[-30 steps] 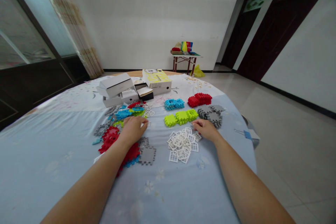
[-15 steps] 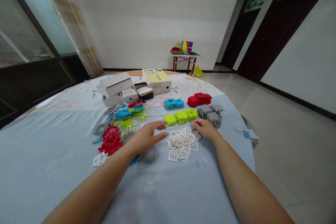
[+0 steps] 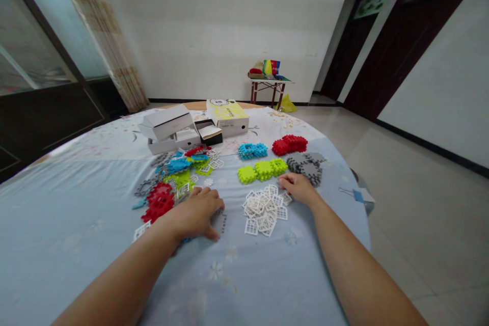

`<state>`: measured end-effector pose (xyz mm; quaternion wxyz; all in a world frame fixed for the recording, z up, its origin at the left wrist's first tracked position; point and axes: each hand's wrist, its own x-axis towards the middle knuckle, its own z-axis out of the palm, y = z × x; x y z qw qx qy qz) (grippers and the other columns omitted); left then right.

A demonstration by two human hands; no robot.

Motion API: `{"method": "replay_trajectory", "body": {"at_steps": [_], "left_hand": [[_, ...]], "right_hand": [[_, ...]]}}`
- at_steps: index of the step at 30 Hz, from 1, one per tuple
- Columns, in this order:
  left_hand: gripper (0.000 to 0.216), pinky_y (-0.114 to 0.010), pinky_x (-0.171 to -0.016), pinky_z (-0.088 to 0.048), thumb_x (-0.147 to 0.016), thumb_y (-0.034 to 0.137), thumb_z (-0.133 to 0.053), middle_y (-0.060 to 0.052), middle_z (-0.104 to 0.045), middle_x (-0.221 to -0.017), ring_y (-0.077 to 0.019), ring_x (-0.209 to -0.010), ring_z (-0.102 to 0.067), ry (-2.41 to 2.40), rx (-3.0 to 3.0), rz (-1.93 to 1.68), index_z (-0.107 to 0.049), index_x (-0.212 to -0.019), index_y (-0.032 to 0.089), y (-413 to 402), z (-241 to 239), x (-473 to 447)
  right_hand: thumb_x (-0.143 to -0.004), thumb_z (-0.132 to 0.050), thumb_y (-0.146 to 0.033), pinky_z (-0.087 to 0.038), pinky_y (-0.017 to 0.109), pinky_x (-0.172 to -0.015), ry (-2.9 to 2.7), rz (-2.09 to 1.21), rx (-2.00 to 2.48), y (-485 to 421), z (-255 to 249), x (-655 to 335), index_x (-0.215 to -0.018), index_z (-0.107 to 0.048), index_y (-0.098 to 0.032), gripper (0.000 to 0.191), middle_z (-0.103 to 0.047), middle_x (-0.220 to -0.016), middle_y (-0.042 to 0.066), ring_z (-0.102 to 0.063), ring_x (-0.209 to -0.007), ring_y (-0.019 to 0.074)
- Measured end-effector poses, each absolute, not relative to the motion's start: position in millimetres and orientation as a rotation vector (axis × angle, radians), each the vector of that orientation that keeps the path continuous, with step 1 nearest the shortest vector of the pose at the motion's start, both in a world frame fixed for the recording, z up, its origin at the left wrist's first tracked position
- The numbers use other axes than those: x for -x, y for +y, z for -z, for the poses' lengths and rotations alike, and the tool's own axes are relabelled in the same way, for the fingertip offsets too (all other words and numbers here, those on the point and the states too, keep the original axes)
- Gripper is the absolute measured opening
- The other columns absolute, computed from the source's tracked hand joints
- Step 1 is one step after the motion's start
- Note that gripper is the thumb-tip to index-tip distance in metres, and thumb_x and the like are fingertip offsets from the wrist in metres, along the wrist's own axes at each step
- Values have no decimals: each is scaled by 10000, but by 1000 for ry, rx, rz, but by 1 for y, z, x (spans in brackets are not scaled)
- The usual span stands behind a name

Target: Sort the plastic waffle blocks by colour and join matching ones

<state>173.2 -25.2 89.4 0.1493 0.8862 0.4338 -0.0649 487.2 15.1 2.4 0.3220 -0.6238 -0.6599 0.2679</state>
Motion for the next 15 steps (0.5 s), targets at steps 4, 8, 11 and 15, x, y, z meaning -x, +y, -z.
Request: {"method": "replay_trajectory", "body": {"at_steps": [4, 8, 11, 15], "left_hand": [[492, -419, -926, -276, -542, 405, -685, -70, -564, -1006, -263, -1002, -459, 1220, -2569, 149, -614, -1003, 249, -25, -90, -175], [496, -390, -915, -321, -615, 437, -613, -78, -547, -1049, -252, -1020, -462, 1242, -2548, -94, -568, -1065, 233, -17, -87, -174], [478, -348, -880, -374, -671, 437, -556, -79, -557, -1041, -219, -978, -502, 1303, -2454, -342, -525, -1086, 203, -7, -81, -173], [453, -310, -800, -432, -725, 382, -497, -68, -586, -955, -173, -870, -555, 1359, -2299, -559, -464, -1122, 164, 7, -68, -172]], "right_hand": [[-773, -471, -379, -409, 210, -472, -1721, -735, 1651, 15, -3, -487, -889, -649, -155, 308, -658, -683, 27, -541, -492, 105], [-772, -474, -379, -404, 206, -469, -1729, -737, 1644, 14, -5, -486, -880, -645, -155, 301, -649, -684, 21, -532, -488, 98], [-772, -470, -374, -403, 205, -472, -1731, -729, 1644, 14, -5, -486, -862, -644, -154, 294, -644, -680, 20, -527, -489, 96], [-772, -468, -370, -397, 204, -472, -1733, -725, 1649, 14, -5, -486, -857, -644, -157, 289, -647, -683, 19, -523, -488, 95]]}}
